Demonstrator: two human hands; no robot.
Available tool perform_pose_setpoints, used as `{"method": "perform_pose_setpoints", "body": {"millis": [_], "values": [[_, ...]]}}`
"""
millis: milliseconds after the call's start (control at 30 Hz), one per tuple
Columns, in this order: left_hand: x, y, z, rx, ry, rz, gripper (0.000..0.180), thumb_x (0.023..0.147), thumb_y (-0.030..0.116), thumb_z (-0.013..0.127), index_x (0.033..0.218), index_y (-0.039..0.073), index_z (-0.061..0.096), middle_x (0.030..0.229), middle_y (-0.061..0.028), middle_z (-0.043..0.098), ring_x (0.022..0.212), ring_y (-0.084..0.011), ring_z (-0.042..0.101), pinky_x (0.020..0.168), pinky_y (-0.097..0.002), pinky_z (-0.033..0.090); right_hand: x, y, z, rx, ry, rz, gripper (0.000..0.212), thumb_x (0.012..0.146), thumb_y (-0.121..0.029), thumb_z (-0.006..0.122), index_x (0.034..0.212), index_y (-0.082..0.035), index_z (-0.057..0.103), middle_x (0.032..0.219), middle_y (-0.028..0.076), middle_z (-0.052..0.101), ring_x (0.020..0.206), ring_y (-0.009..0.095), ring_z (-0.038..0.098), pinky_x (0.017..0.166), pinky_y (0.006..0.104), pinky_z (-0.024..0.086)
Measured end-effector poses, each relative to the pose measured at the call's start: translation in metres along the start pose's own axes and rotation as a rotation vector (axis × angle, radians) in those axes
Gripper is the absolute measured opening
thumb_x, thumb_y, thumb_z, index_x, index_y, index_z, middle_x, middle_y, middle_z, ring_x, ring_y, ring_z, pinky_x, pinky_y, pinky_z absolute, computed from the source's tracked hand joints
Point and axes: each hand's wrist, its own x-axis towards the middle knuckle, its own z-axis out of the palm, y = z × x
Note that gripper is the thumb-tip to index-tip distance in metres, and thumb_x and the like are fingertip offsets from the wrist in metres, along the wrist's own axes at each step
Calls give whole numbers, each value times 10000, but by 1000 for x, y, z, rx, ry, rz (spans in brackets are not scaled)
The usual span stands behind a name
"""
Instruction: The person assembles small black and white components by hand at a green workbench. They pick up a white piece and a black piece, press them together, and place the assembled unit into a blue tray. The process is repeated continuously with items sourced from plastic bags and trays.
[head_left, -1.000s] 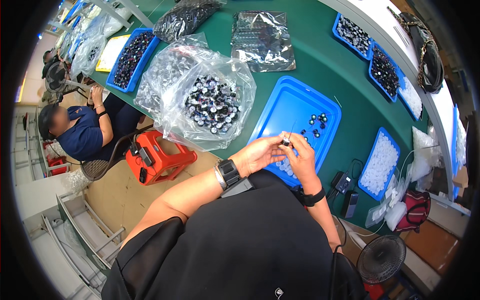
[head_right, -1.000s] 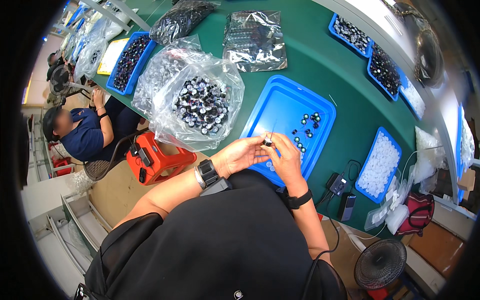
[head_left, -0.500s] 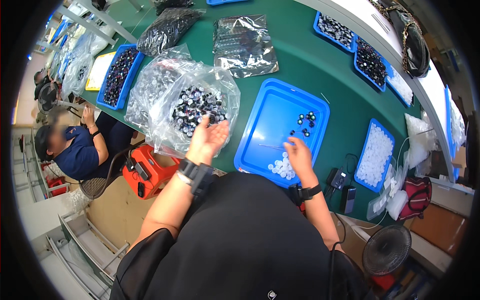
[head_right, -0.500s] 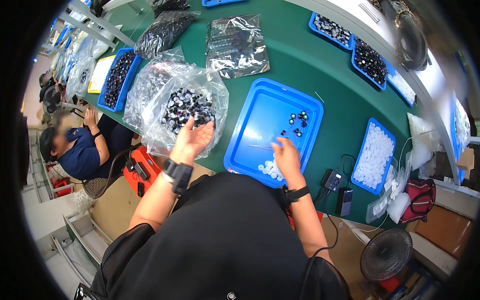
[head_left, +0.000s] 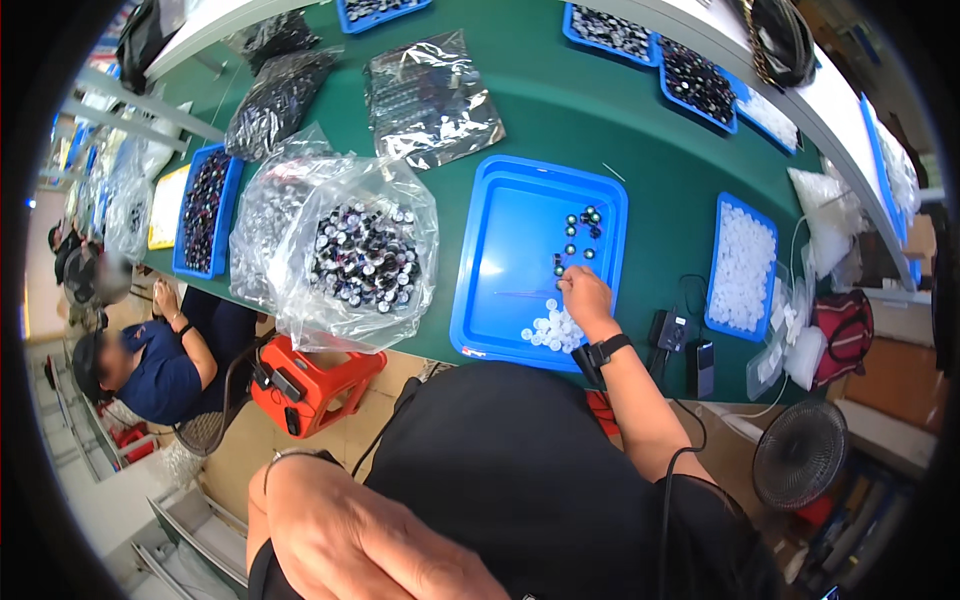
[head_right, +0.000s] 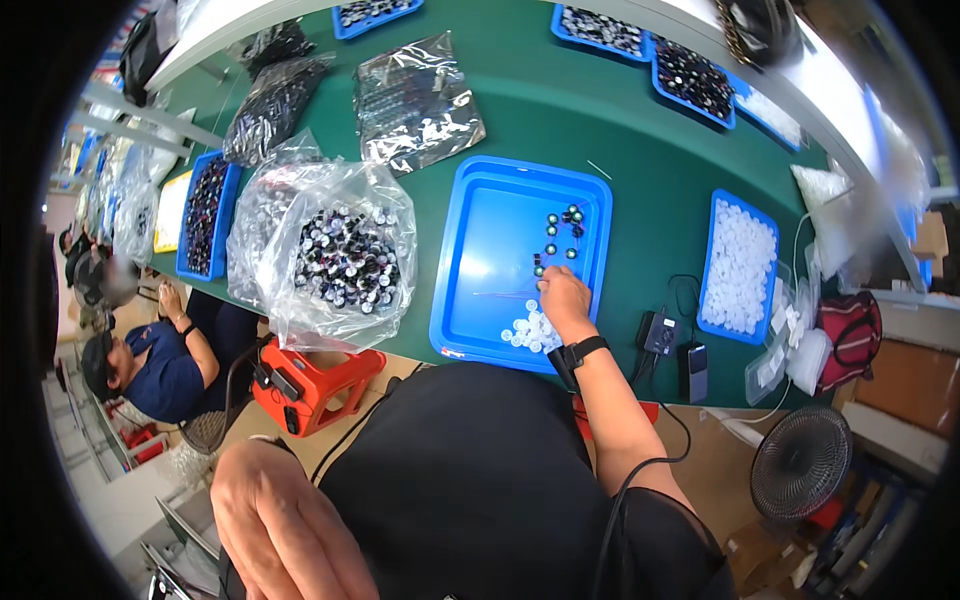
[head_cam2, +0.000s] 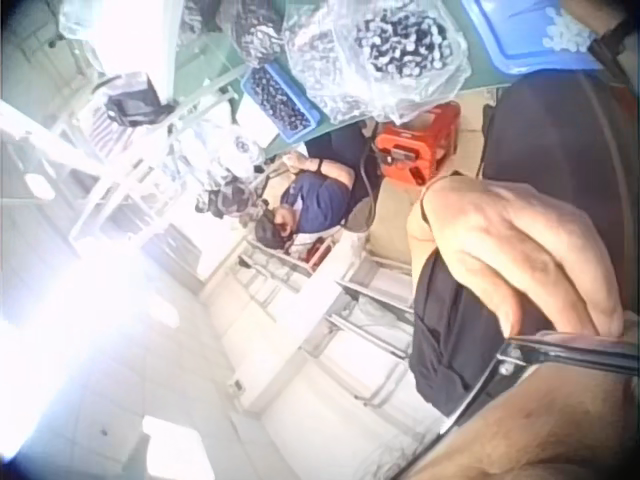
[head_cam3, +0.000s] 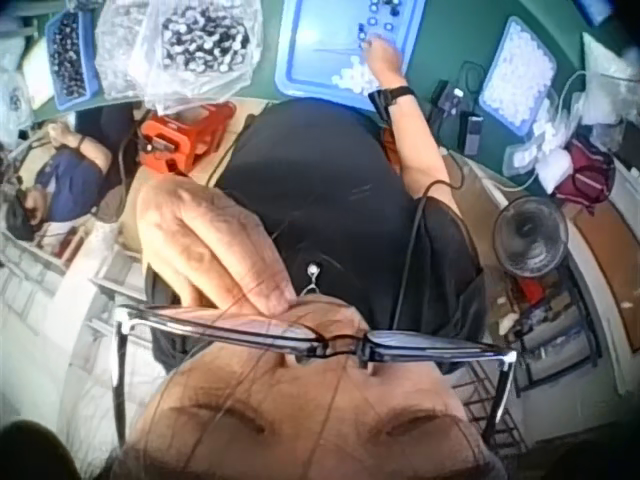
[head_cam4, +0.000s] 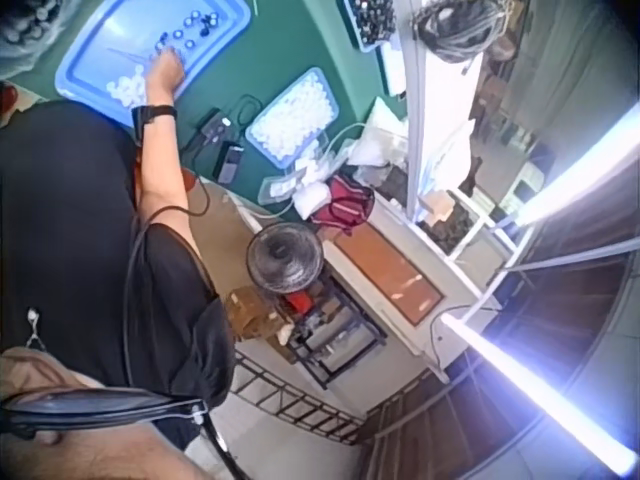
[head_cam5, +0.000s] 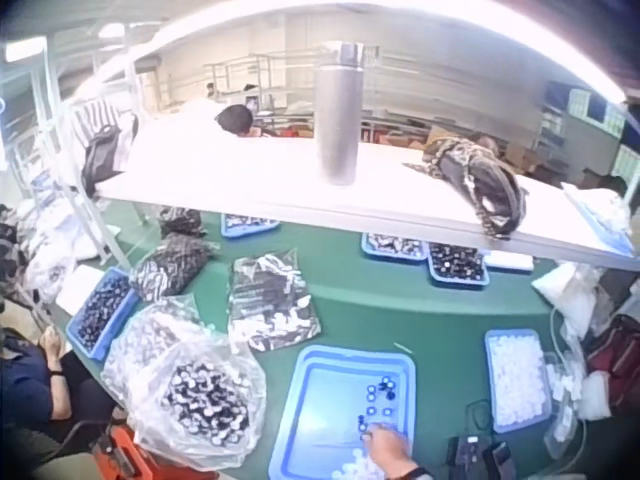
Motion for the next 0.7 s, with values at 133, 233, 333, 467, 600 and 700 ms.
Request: {"method": "perform_pose_setpoints", "body": {"millis": [133, 233, 333, 467, 600, 700], "values": [[2, -9, 7, -46, 7, 9, 346, 879, 144, 623, 1018, -173, 598, 1101, -302, 566, 985, -411, 593, 831, -434, 510, -1, -20, -6, 273, -81, 70, 99, 800, -161, 636, 818, -67, 614, 803, 114, 642, 746, 323, 620, 650, 419, 472], [-34, -19, 0, -414, -175, -440, 382, 962, 157, 475, 1211, -133, 460, 1260, -284, 448, 1124, -443, 482, 949, -481, 395, 0, -14, -10, 368, -19, 129, 108, 809, -153, 633, 872, -65, 621, 797, 119, 649, 742, 322, 624, 644, 400, 479], [-5, -22, -4, -241, -133, -189, 375, 916, 170, 563, 1086, -164, 548, 1155, -301, 523, 1018, -423, 560, 865, -449, 473, 4, -6, -7, 263, 50, 6, 112, 810, -114, 608, 913, -73, 626, 874, 104, 640, 815, 310, 618, 696, 398, 482], [13, -27, 6, -124, -28, -9, 416, 909, 207, 584, 1033, -190, 583, 1120, -318, 547, 985, -420, 588, 842, -437, 501, 5, -19, -5, 143, 48, -280, 188, 786, -30, 568, 956, -71, 638, 989, 73, 595, 937, 285, 582, 766, 402, 473], [16, -25, 5, -71, -2, -48, 443, 922, 224, 560, 1047, -200, 572, 1153, -321, 525, 1018, -424, 569, 860, -442, 491, 12, -11, 7, 45, 12, -280, 143, 793, -39, 580, 923, -57, 637, 936, 93, 578, 879, 301, 584, 729, 423, 473], [19, -27, 0, -79, -71, -55, 442, 924, 222, 557, 1057, -199, 569, 1169, -319, 517, 1043, -420, 560, 866, -441, 489, 13, -5, 8, 110, -27, -198, 51, 797, -95, 614, 805, -46, 623, 881, 111, 588, 824, 311, 593, 695, 422, 471]]}}
